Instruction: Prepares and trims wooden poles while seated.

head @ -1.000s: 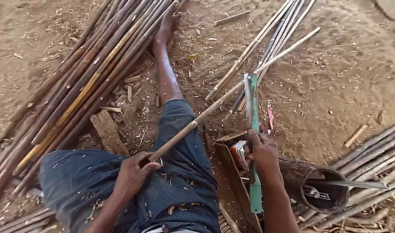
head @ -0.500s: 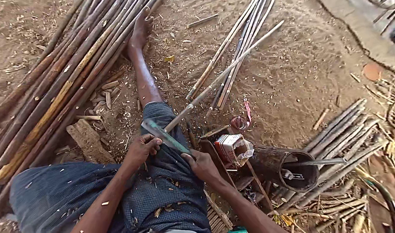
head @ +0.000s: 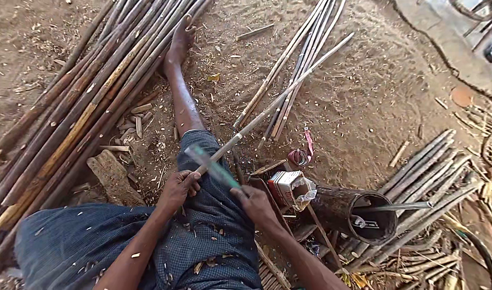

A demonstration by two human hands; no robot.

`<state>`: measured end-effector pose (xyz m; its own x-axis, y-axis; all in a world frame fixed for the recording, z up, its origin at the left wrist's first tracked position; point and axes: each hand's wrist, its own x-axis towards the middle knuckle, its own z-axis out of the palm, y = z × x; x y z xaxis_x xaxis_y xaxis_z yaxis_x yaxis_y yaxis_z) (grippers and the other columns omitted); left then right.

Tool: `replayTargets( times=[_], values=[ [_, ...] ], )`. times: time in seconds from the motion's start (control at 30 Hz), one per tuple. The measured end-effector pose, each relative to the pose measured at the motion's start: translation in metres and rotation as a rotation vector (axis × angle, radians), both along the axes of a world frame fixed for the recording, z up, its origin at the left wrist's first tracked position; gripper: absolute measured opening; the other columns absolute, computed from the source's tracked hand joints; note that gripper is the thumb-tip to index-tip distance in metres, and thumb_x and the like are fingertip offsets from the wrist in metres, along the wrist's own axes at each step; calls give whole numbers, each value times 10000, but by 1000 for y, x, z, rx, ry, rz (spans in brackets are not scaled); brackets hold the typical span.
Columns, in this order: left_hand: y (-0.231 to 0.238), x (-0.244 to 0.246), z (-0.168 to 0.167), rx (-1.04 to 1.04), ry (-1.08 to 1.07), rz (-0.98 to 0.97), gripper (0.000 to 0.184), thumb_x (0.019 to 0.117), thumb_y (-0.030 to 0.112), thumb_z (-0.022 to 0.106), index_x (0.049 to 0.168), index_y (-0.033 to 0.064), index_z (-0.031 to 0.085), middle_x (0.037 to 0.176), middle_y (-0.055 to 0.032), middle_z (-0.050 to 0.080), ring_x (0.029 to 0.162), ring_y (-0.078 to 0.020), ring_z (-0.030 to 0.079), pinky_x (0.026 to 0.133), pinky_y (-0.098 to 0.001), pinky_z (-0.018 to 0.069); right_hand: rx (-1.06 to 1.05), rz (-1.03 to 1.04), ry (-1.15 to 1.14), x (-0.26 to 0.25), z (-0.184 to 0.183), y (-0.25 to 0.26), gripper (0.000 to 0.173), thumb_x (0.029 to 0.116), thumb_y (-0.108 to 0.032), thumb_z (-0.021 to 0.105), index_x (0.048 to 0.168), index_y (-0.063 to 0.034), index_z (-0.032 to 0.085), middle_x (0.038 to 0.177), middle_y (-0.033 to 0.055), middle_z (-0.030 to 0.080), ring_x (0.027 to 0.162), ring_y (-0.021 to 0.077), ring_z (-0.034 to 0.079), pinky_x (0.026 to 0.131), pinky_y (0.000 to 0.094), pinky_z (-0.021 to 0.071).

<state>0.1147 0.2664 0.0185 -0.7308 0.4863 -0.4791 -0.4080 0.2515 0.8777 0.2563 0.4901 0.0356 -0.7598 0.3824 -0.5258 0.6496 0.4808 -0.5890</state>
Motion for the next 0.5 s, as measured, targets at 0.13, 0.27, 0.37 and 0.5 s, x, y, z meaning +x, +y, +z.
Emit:
replayTargets(
  times=[0.13,0.27,0.37,0.5],
  values=[
    [4,-1,-3,4,48,8,185,1024,173,622,933,33,701,749,-62,697,589,-142,618,573,-269,532,-11,-73,23,-10,3,7,546,1036,-590,481,926,-89,668,652,89,585,556,248,581,525,478,500],
    [4,0,-3,5,62,30,100,945,127,731,927,32,704,742,-78,679,597,-164,602,564,-284,511,-28,-64,29,-7,7,14,573,1003,-650,502,917,-107,665,661,108,573,539,258,554,491,477,471],
    [5,1,-3,11,27,43,89,950,106,719,919,27,693,730,-66,675,588,-143,601,564,-266,516,-6,59,55,-8,4,7,527,1022,-592,510,908,-105,677,657,80,588,568,242,586,529,479,501],
    [4,-3,-1,15,-5,16,157,1005,143,644,918,19,685,711,-59,666,560,-122,575,539,-238,490,-20,-48,47,-5,-1,16,614,1007,-677,455,936,-102,658,627,108,549,499,259,533,464,467,462]
  ],
)
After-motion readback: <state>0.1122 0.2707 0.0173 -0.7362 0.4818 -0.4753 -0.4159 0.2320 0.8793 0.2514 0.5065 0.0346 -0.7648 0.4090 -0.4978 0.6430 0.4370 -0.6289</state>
